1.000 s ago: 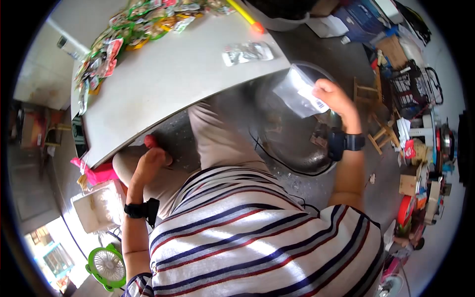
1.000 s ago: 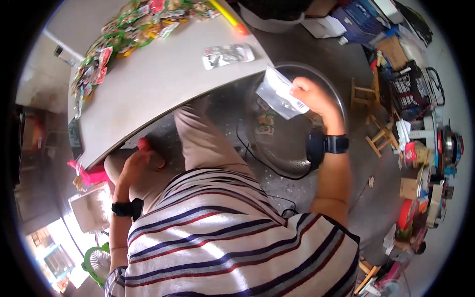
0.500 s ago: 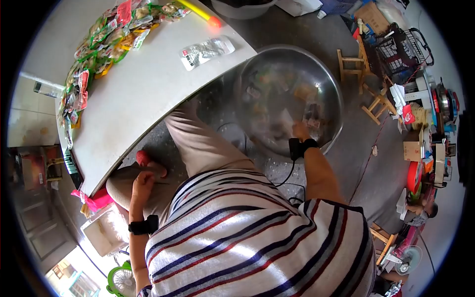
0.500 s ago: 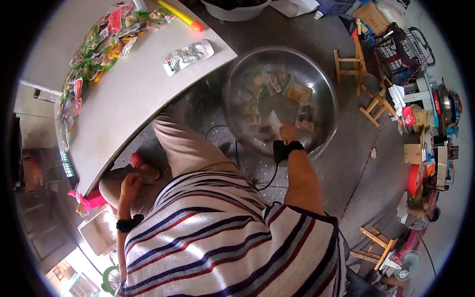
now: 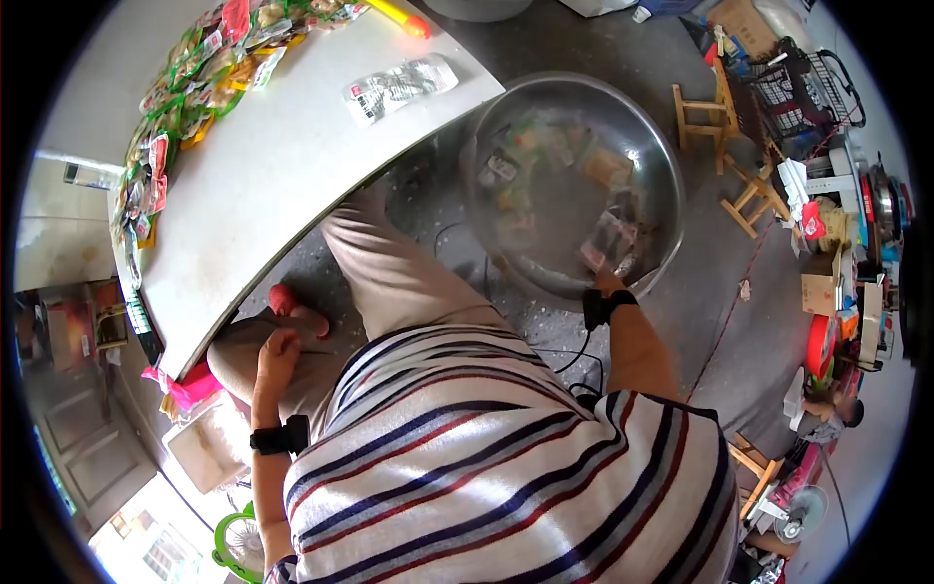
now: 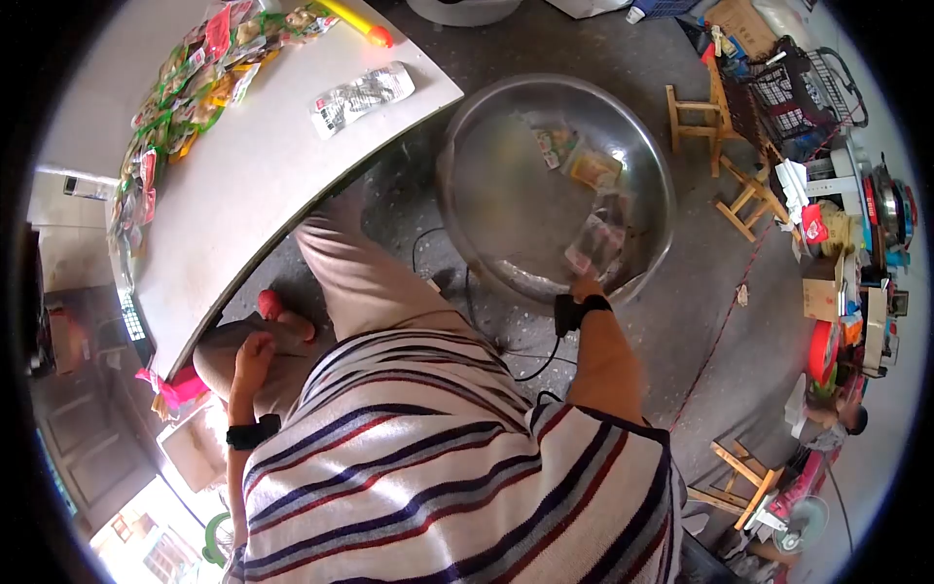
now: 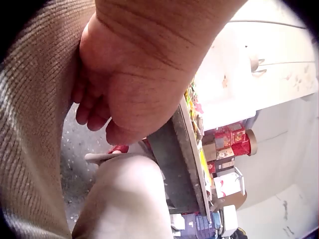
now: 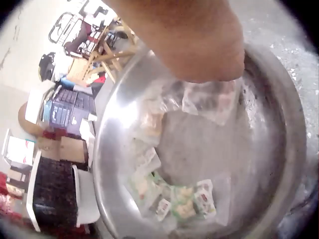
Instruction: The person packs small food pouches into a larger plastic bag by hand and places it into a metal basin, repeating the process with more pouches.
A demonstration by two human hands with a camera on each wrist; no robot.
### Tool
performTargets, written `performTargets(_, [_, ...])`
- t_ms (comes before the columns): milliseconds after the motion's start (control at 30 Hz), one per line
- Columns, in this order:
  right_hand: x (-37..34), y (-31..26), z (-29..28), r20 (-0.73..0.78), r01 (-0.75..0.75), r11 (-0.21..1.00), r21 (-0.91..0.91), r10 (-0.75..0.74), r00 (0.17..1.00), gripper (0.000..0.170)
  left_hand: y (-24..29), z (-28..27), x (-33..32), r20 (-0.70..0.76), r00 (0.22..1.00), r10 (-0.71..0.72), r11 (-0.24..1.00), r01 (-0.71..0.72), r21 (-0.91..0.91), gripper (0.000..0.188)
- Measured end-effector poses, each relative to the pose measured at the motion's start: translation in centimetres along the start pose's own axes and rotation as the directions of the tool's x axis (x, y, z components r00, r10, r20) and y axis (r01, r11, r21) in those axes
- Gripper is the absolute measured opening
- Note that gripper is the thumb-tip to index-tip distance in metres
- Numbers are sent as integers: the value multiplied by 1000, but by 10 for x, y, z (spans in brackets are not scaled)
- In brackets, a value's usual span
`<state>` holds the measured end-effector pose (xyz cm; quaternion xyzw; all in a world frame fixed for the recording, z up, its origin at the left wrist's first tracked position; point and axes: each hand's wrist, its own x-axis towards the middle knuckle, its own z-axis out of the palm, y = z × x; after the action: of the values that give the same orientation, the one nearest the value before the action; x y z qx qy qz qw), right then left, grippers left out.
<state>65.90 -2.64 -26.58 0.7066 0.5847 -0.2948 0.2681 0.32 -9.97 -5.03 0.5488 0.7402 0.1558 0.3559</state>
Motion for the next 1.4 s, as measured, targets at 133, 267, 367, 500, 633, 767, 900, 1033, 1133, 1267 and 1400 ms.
performTargets(133, [-4, -48, -30, 49, 171, 985, 22, -172, 984, 15, -11, -3, 0, 10, 994, -107, 982, 107, -157, 15])
performTargets(267, [1, -103, -79, -17, 377, 920, 106, -377, 926, 10, -17, -22, -10, -151, 982, -117, 861, 24, -508, 11])
performTargets(367, [-2, -159, -116, -257, 599, 764, 242, -544, 798, 9, -36, -48, -29, -454, 882, -130, 805, -173, -568, 9])
performTargets(500, [-34, -237, -166, -434, 766, 457, 452, -638, 636, 13, -78, -55, -63, -685, 598, -416, 679, -296, -671, 9])
performTargets(633, [-68, -315, -188, -436, 765, 338, 548, -665, 606, 18, -153, -39, -97, -686, 480, -547, 788, 18, -615, 10])
performTargets(767, [-106, -372, -189, -402, 855, 336, 396, -774, 490, 17, -180, -30, -131, -849, 208, -486, 810, 472, -348, 18])
performTargets(900, [-127, -404, -179, -374, 903, 315, 291, -832, 410, 16, -215, -34, -150, -843, 164, -512, 654, 711, -259, 30])
performTargets(1033, [-125, -418, -169, -387, 939, 292, 182, -857, 342, 14, -243, -41, -160, -673, 211, -709, 438, 880, -185, 37])
performTargets(1133, [-128, -425, -165, -367, 932, 303, 197, -859, 357, 14, -253, -49, -164, -508, 315, -802, 417, 903, -99, 32])
performTargets(1267, [-143, -432, -167, -334, 919, 373, 127, -856, 394, 15, -255, -56, -165, -468, 331, -819, 388, 921, -27, 29])
performTargets(1400, [-150, -439, -168, -324, 923, 364, 126, -864, 386, 16, -266, -58, -172, -506, 295, -810, 426, 890, -164, 22])
